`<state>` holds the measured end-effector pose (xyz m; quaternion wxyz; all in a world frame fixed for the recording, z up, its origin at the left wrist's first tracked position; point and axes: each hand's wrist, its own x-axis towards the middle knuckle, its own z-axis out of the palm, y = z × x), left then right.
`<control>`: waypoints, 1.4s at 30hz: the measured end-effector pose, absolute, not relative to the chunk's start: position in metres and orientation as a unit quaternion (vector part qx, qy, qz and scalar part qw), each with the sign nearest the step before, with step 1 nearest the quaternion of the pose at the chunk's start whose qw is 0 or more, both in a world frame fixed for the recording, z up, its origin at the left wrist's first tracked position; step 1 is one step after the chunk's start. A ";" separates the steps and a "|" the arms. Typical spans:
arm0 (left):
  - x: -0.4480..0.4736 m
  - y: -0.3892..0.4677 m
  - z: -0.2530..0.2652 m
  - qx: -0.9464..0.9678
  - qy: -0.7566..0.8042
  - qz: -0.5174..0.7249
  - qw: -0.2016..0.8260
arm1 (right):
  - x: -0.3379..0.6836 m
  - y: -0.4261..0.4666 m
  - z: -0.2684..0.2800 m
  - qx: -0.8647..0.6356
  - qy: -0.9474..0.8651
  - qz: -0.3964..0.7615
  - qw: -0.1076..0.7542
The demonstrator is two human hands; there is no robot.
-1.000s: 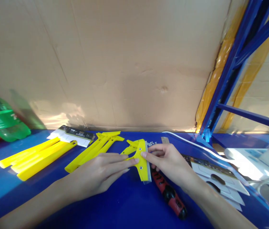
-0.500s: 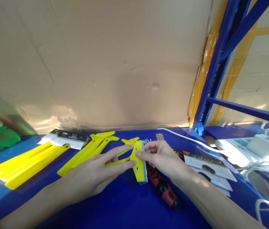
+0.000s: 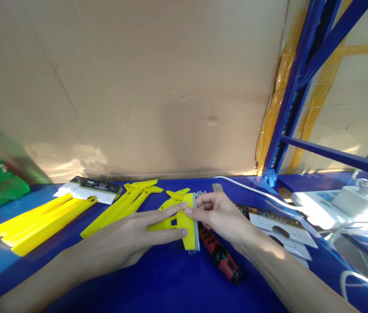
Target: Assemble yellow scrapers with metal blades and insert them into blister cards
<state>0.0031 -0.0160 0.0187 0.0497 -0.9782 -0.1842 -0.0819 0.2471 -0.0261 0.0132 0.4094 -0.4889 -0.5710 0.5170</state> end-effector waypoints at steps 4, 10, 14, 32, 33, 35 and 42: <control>0.004 -0.018 0.020 -0.976 -0.192 -0.091 0.038 | 0.250 -0.023 0.009 -0.487 -0.579 0.515 0.403; 0.004 -0.021 0.020 -0.971 -0.208 -0.119 0.015 | 0.254 -0.021 0.005 -0.446 -0.577 0.548 0.410; 0.002 -0.021 0.017 -0.961 -0.243 -0.132 -0.025 | 0.258 -0.018 0.006 -0.453 -0.510 0.572 0.455; 0.007 -0.025 0.016 -0.964 -0.249 -0.088 -0.008 | 0.252 -0.018 -0.001 -0.452 -0.554 0.555 0.426; 0.008 -0.025 0.016 -0.965 -0.250 -0.085 -0.003 | 0.252 -0.017 -0.002 -0.455 -0.560 0.543 0.430; 0.008 -0.025 0.017 -0.964 -0.253 -0.078 0.003 | 0.252 -0.016 -0.002 -0.455 -0.567 0.529 0.438; 0.007 -0.021 0.015 -0.971 -0.222 -0.092 -0.006 | 0.250 -0.016 -0.002 -0.452 -0.569 0.524 0.445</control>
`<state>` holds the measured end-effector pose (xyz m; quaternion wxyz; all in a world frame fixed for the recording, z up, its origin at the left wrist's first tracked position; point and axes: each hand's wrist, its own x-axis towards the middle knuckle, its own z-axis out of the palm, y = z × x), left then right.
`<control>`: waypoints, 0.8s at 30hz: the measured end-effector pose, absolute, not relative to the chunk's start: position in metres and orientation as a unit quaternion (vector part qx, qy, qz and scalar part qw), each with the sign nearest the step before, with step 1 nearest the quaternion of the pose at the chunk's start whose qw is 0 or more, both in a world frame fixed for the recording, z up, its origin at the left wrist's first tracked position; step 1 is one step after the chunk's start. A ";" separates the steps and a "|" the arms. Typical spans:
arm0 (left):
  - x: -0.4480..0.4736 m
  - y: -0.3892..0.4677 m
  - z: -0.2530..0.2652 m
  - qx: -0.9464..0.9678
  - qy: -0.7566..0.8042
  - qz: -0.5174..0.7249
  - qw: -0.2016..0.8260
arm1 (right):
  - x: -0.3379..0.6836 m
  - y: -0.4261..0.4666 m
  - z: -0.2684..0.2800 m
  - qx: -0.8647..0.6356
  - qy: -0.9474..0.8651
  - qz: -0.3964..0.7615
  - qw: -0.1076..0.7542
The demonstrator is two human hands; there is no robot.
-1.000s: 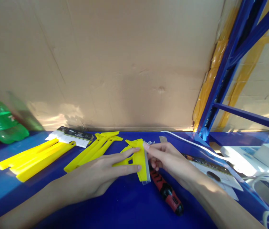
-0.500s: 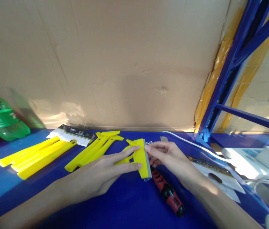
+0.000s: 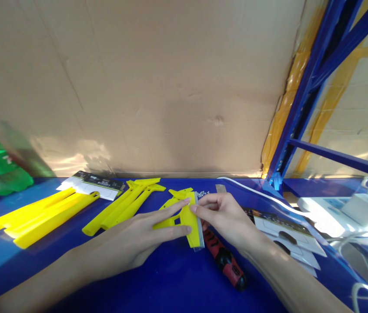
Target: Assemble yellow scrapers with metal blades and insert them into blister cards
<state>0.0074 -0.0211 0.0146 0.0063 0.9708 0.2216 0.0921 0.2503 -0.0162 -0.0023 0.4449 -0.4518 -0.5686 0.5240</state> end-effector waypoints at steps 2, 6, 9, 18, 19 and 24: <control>0.006 -0.020 0.014 0.972 0.216 0.089 0.007 | 0.250 -0.016 -0.004 -0.454 -0.569 0.521 0.445; 0.005 -0.020 0.012 0.970 0.220 0.098 0.018 | 0.248 -0.017 -0.005 -0.454 -0.567 0.525 0.444; 0.006 -0.021 0.012 0.963 0.229 0.131 0.061 | 0.249 -0.018 -0.001 -0.453 -0.558 0.538 0.440; -0.002 -0.017 0.011 0.958 0.234 0.159 -0.046 | 0.265 -0.015 0.015 -0.496 -0.600 0.443 0.444; -0.003 -0.016 0.011 0.959 0.228 0.144 -0.084 | 0.264 -0.016 0.015 -0.481 -0.611 0.454 0.435; 0.000 -0.018 0.015 0.950 0.193 0.142 -0.199 | 0.253 -0.024 0.016 -0.429 -0.629 0.494 0.419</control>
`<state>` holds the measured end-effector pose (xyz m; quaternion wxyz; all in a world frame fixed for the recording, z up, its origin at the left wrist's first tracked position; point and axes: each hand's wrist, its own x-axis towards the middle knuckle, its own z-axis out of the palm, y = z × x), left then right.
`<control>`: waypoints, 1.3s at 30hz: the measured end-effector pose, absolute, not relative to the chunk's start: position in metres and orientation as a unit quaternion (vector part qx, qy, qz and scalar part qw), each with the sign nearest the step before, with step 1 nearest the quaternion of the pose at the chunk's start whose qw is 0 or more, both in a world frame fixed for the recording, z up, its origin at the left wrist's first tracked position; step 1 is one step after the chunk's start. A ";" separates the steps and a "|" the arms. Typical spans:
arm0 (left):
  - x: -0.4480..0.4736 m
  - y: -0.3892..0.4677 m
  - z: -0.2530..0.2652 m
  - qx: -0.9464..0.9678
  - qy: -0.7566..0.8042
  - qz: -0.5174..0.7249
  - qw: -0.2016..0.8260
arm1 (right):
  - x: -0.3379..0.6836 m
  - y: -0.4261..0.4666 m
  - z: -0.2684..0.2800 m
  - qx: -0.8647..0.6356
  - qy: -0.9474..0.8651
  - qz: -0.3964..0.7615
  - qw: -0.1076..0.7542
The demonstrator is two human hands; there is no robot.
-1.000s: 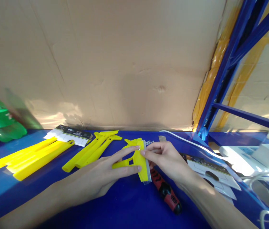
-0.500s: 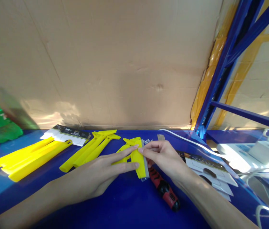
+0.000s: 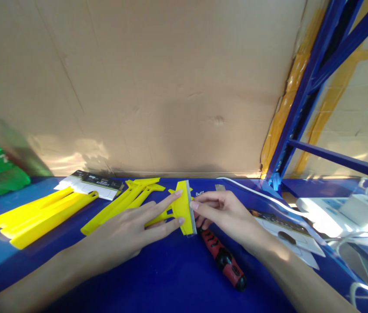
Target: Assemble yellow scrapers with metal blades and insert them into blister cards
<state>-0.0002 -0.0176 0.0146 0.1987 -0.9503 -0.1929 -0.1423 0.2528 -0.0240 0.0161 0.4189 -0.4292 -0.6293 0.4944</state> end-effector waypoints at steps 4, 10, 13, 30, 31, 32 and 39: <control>0.000 -0.019 0.012 -0.944 -0.185 -0.136 0.239 | 0.254 -0.022 0.017 -0.458 -0.631 0.453 0.433; 0.000 -0.021 0.009 -0.940 -0.255 -0.228 -0.006 | 0.282 -0.006 0.001 -0.593 -0.728 0.118 0.323; 0.006 -0.020 0.009 -0.811 -0.320 -0.329 -0.363 | 0.290 -0.003 -0.004 -0.606 -0.747 0.085 0.260; 0.012 -0.004 -0.026 -0.419 -0.247 -0.365 -0.793 | 0.278 -0.013 0.001 -0.551 -0.818 0.079 0.142; 0.011 -0.005 -0.025 -0.419 -0.246 -0.362 -0.796 | 0.279 -0.013 0.000 -0.556 -0.816 0.074 0.140; 0.011 -0.006 -0.024 -0.420 -0.245 -0.357 -0.798 | 0.280 -0.013 -0.001 -0.557 -0.815 0.074 0.142; 0.010 -0.009 -0.019 -0.430 -0.239 -0.340 -0.802 | 0.275 -0.013 0.004 -0.502 -0.752 0.229 0.360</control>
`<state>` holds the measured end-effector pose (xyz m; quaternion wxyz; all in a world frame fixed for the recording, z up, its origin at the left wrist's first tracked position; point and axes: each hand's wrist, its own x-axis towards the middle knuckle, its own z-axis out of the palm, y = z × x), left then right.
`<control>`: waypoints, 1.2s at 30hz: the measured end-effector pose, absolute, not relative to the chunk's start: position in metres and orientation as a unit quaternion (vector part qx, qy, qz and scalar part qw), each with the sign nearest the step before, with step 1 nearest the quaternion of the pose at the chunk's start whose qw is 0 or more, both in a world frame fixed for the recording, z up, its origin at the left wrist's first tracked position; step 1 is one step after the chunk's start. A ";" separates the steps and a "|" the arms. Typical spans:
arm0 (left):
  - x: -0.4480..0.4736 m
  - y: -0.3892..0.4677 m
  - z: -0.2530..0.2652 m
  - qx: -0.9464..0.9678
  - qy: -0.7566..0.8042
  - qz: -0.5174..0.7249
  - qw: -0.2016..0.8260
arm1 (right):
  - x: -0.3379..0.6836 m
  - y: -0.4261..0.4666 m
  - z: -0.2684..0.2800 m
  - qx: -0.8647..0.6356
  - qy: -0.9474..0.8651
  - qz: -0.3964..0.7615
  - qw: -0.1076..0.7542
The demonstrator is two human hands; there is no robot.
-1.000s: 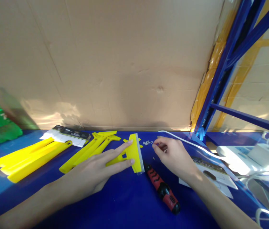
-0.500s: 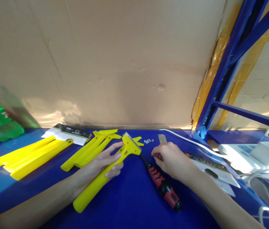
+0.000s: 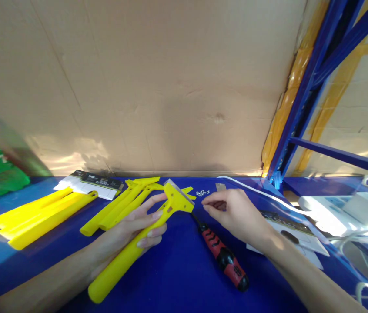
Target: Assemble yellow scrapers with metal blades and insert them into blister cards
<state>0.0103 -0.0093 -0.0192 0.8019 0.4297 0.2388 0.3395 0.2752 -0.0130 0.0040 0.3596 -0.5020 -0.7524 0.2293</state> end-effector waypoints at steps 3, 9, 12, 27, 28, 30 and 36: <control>0.012 -0.010 -0.021 0.435 0.232 0.350 0.797 | 0.264 -0.019 0.009 -0.473 -0.692 0.325 0.438; 0.013 -0.013 -0.020 0.457 0.221 0.348 0.788 | 0.246 -0.027 0.007 -0.474 -0.631 0.415 0.452; 0.014 -0.015 -0.017 0.463 0.212 0.341 0.790 | 0.244 -0.026 0.002 -0.480 -0.629 0.422 0.443; 0.013 -0.020 -0.007 0.470 0.205 0.313 0.799 | 0.247 -0.023 -0.001 -0.460 -0.687 0.349 0.441; 0.013 -0.020 -0.006 0.468 0.209 0.309 0.801 | 0.247 -0.023 -0.002 -0.455 -0.692 0.352 0.436; 0.013 -0.021 -0.004 0.464 0.213 0.306 0.803 | 0.249 -0.023 -0.002 -0.443 -0.710 0.342 0.428; 0.011 -0.021 -0.002 0.463 0.204 0.297 0.810 | 0.252 -0.025 0.004 -0.417 -0.752 0.259 0.440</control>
